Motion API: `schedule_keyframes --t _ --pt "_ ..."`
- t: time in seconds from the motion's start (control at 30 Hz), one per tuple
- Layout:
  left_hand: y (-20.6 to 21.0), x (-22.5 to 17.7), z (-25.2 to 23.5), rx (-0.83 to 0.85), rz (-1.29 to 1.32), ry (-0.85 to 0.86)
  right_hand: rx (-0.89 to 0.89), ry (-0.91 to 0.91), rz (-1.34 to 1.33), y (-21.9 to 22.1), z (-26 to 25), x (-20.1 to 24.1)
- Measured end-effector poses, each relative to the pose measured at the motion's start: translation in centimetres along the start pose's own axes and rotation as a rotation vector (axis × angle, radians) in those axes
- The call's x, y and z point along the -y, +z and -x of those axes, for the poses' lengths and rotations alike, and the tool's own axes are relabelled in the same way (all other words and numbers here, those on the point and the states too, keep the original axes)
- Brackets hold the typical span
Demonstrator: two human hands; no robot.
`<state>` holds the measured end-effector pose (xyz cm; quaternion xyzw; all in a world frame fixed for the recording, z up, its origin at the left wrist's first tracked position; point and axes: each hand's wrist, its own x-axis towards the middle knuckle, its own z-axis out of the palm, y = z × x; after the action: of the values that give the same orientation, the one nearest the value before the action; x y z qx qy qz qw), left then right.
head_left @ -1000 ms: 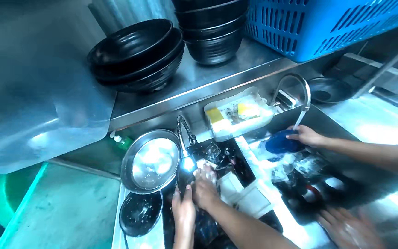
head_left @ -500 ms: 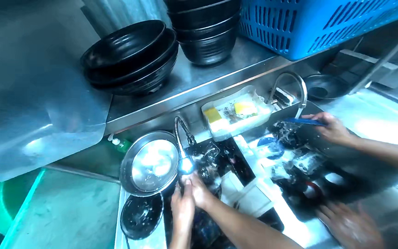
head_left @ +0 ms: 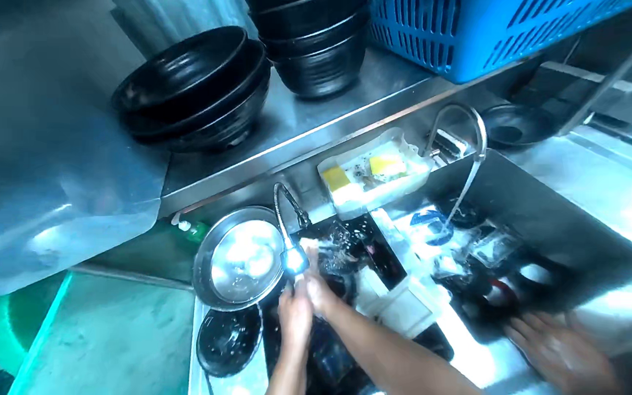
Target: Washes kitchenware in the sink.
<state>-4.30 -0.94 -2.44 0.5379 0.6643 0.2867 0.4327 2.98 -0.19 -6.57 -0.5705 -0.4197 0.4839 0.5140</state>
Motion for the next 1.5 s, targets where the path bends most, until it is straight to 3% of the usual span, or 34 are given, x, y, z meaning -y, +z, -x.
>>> schedule_keyframes --t 0.03,0.1,0.17,0.23,0.33,0.47,0.57,0.63,0.7,0.77,0.83,0.9,0.97,1.03,1.1,1.13,1.17,1.23,1.3,1.4,1.5 --pt "-0.7 -0.3 -1.0 0.033 0.007 -0.041 0.090 -0.026 -0.048 -0.1 0.8 1.0" --pt "-1.9 -0.1 -2.6 0.041 0.076 -0.075 0.336 -0.120 0.077 -1.1 2.6 1.6" --pt "-2.7 0.1 -3.6 0.005 0.045 -0.076 0.472 -0.178 0.174 -1.7 3.8 1.4" --pt "-2.4 -0.3 -3.2 0.015 -0.092 -0.058 0.389 -0.171 0.225 -1.6 3.7 0.6" --pt "-1.0 -1.3 -0.5 0.040 -0.312 0.048 0.119 -0.057 0.494 -1.9 0.6 -1.5" --pt "-0.6 -1.4 1.6 -0.101 -0.321 0.184 -0.135 0.182 0.908 -2.5 -2.2 -2.9" --pt "0.4 -0.5 0.9 -0.056 -0.248 0.174 -0.215 0.245 0.761 -2.0 -3.0 -2.5" --pt "0.7 0.3 -0.3 0.010 -0.191 0.099 -0.169 0.065 0.416 -0.9 -2.6 -2.3" --pt "0.0 0.3 -2.0 0.051 -0.105 -0.002 0.068 -0.013 0.127 -0.9 -0.9 -0.4" --pt "-0.8 0.2 -3.3 0.051 0.022 -0.089 0.373 -0.034 0.205 -2.3 1.2 0.6" --pt "-1.7 0.2 -3.6 -0.035 0.029 -0.115 0.508 -0.050 0.459 -3.3 2.9 -1.1" --pt "-1.7 0.3 -2.6 -0.028 -0.065 -0.088 0.393 0.004 0.770 -4.3 3.1 -4.1" --pt "-0.1 0.8 -1.2 0.076 -0.102 -0.040 0.213 0.101 0.859 -4.8 1.4 -5.8" --pt "1.6 1.0 -1.2 0.150 -0.043 -0.099 0.135 0.142 0.573 -4.0 0.0 -4.8" --pt "1.4 0.2 -2.3 0.186 -0.001 -0.252 0.226 0.168 0.055 -3.1 0.7 -2.7" --pt "1.0 -0.3 -3.3 0.196 0.001 -0.303 0.294 0.181 -0.080 -3.0 1.2 -1.6" --pt "0.4 -0.9 -4.3 0.194 -0.016 -0.317 0.366 0.155 -0.067 -3.4 1.5 -0.8" --pt "-0.4 -2.0 -5.2 0.198 -0.004 -0.345 0.376 0.088 0.253 -4.8 2.0 0.5" --pt "-0.2 -3.0 -5.0 0.196 0.053 -0.337 0.153 0.080 0.316 -6.6 1.9 1.8" --pt "1.3 -0.8 -5.4 0.118 0.189 -0.296 -0.174 0.202 -0.093 -9.6 1.1 3.5" --pt "2.3 2.9 -5.5 0.159 0.410 -0.480 -0.321 0.400 -0.456 -12.7 0.3 4.0"
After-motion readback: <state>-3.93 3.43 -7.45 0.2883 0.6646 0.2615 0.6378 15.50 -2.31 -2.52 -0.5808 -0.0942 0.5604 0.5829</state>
